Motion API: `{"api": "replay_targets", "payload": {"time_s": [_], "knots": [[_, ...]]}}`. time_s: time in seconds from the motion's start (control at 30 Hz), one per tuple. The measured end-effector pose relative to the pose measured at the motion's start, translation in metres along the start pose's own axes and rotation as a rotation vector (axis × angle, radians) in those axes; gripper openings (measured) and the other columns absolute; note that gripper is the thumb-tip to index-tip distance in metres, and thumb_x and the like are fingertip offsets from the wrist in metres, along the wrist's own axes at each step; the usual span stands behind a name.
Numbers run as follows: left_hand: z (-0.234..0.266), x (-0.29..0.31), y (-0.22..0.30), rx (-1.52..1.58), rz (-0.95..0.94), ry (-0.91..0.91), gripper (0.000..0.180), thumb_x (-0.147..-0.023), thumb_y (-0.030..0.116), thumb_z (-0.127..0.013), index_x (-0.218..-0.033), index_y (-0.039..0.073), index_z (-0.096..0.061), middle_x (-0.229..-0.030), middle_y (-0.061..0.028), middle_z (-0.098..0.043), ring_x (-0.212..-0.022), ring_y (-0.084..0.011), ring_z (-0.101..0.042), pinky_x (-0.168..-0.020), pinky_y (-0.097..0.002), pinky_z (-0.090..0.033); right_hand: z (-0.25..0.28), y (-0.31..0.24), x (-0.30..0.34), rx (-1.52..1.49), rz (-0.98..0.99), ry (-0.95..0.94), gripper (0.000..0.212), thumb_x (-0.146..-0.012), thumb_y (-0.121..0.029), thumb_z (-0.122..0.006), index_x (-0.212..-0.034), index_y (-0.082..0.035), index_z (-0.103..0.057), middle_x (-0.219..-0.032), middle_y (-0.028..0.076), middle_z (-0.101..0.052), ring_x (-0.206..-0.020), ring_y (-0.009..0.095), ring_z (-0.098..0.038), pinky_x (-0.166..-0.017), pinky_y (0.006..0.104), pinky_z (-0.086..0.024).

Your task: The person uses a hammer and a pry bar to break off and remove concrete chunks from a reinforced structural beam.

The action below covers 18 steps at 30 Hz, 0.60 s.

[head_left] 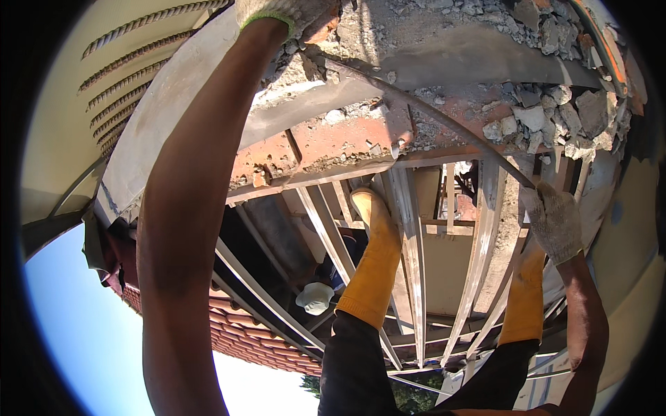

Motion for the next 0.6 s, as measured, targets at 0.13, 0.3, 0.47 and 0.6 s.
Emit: {"api": "replay_targets", "payload": {"time_s": [0.13, 0.3, 0.47, 0.6], "knots": [[0.017, -0.037, -0.078, 0.376, 0.039, -0.217, 0.029, -0.095, 0.018, -0.068, -0.12, 0.002, -0.066, -0.105, -0.0077, -0.069, -0.078, -0.0127, -0.064, -0.062, -0.0269, -0.051, -0.028, 0.009, -0.053, -0.078, 0.184, 0.108, 0.047, -0.099, -0.049, -0.062, -0.096, -0.002, -0.068, -0.071, 0.023, -0.061, -0.068, 0.043, -0.064, -0.061, 0.0476, -0.05], [-0.018, -0.042, -0.04, 0.498, -0.042, -0.224, 0.029, -0.095, 0.01, -0.067, -0.121, 0.0, -0.061, -0.108, -0.0091, -0.068, -0.095, -0.0136, -0.066, -0.073, -0.0287, -0.056, -0.039, 0.042, -0.056, -0.005, 0.162, 0.28, 0.049, -0.099, -0.048, -0.062, -0.099, 0.0, -0.069, -0.075, 0.022, -0.064, -0.072, 0.041, -0.066, -0.067, 0.0472, -0.053], [0.002, -0.024, -0.059, 0.439, -0.013, -0.22, 0.042, -0.092, 0.022, -0.071, -0.128, 0.004, -0.06, -0.117, -0.0111, -0.067, -0.109, -0.0192, -0.064, -0.087, -0.0348, -0.054, -0.016, 0.011, -0.033, -0.118, 0.068, 0.132, 0.045, -0.099, -0.044, -0.065, -0.101, 0.001, -0.067, -0.072, 0.02, -0.061, -0.068, 0.039, -0.064, -0.062, 0.0449, -0.05], [0.013, -0.009, -0.047, 0.367, -0.079, -0.2, 0.053, -0.088, 0.034, -0.076, -0.132, 0.008, -0.06, -0.124, -0.0116, -0.067, -0.117, -0.0233, -0.062, -0.097, -0.0407, -0.052, 0.005, 0.026, -0.029, -0.071, 0.16, 0.159, 0.042, -0.1, -0.041, -0.065, -0.097, 0.001, -0.065, -0.069, 0.019, -0.06, -0.061, 0.038, -0.06, -0.059, 0.0435, -0.047]]}}
Point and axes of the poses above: each hand's wrist, its own x-axis away from the middle knuckle, its own z-axis out of the back of the hand, y = z × x, the point moved 9 cm from there along -x, towards the middle knuckle
